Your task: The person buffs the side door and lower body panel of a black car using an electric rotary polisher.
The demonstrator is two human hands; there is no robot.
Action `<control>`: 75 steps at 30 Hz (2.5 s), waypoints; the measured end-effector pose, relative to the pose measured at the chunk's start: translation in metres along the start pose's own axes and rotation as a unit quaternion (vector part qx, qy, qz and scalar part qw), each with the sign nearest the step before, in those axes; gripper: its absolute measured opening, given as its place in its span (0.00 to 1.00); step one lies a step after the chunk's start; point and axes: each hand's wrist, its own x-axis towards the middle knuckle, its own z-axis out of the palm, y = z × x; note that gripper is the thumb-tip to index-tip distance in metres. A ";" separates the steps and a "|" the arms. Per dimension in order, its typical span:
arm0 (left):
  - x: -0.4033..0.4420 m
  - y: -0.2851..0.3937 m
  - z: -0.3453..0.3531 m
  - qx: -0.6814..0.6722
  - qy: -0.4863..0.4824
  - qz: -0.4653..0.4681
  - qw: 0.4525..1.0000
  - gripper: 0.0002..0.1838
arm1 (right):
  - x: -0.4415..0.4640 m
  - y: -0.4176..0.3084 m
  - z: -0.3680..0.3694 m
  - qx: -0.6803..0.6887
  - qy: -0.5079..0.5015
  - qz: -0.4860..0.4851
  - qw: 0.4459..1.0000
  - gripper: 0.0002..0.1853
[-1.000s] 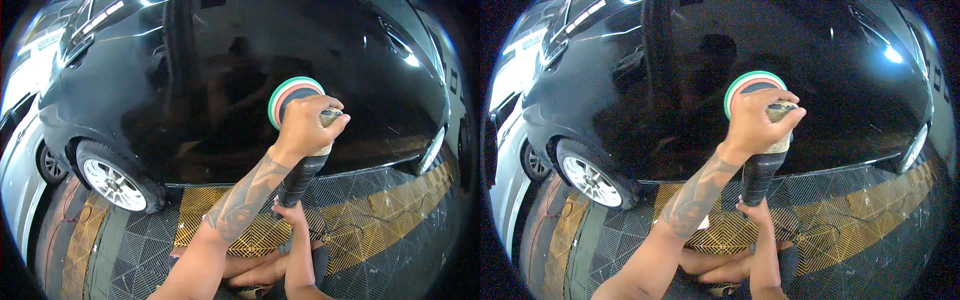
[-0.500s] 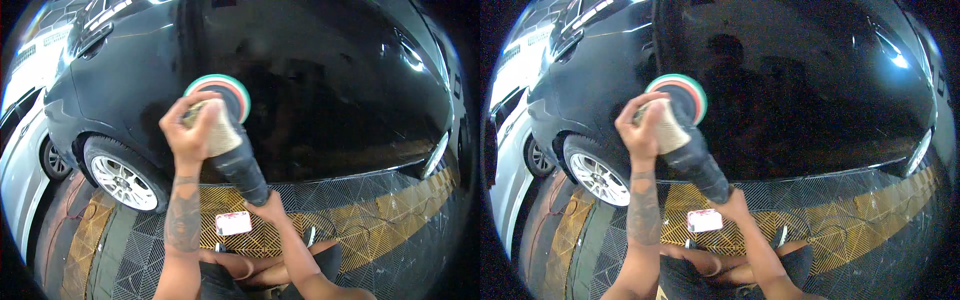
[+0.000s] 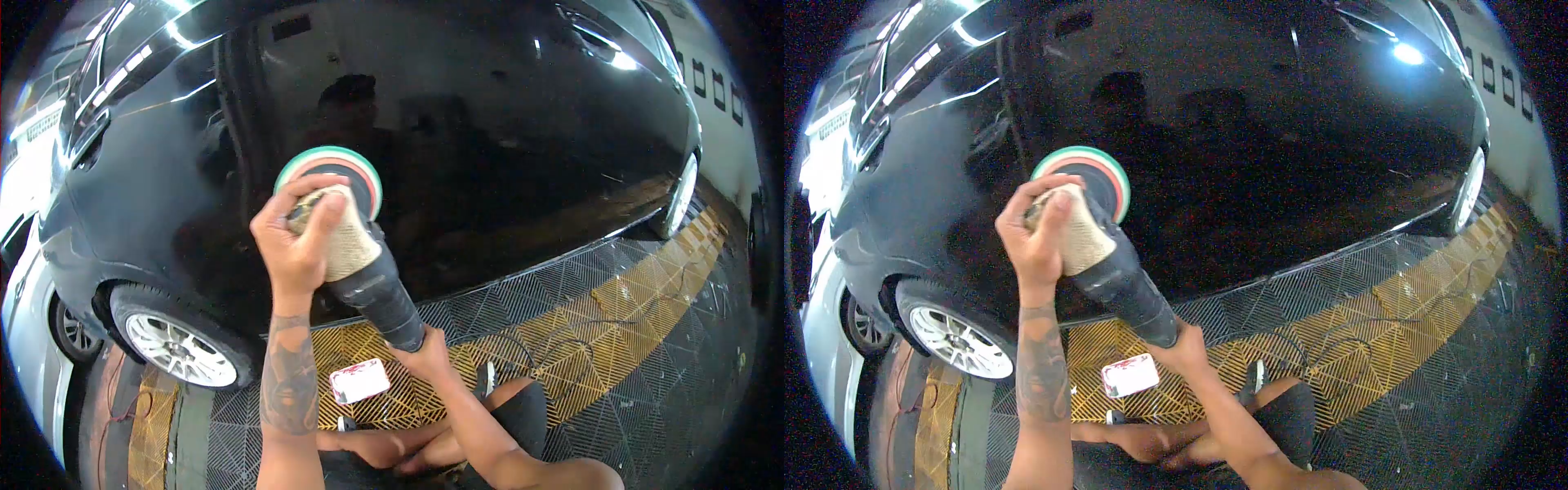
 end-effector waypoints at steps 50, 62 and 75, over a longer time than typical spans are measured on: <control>0.143 0.069 -0.149 0.494 0.111 0.056 0.860 0.20 | 0.035 -0.139 0.040 0.041 -0.155 -0.195 0.968 0.44; 0.212 0.090 -0.098 0.516 -0.010 0.145 0.844 0.20 | 0.052 -0.174 -0.013 0.066 -0.118 -0.260 0.956 0.49; 0.233 0.092 0.050 0.472 -0.013 0.112 0.874 0.22 | 0.056 -0.137 -0.110 0.090 -0.052 -0.204 0.973 0.44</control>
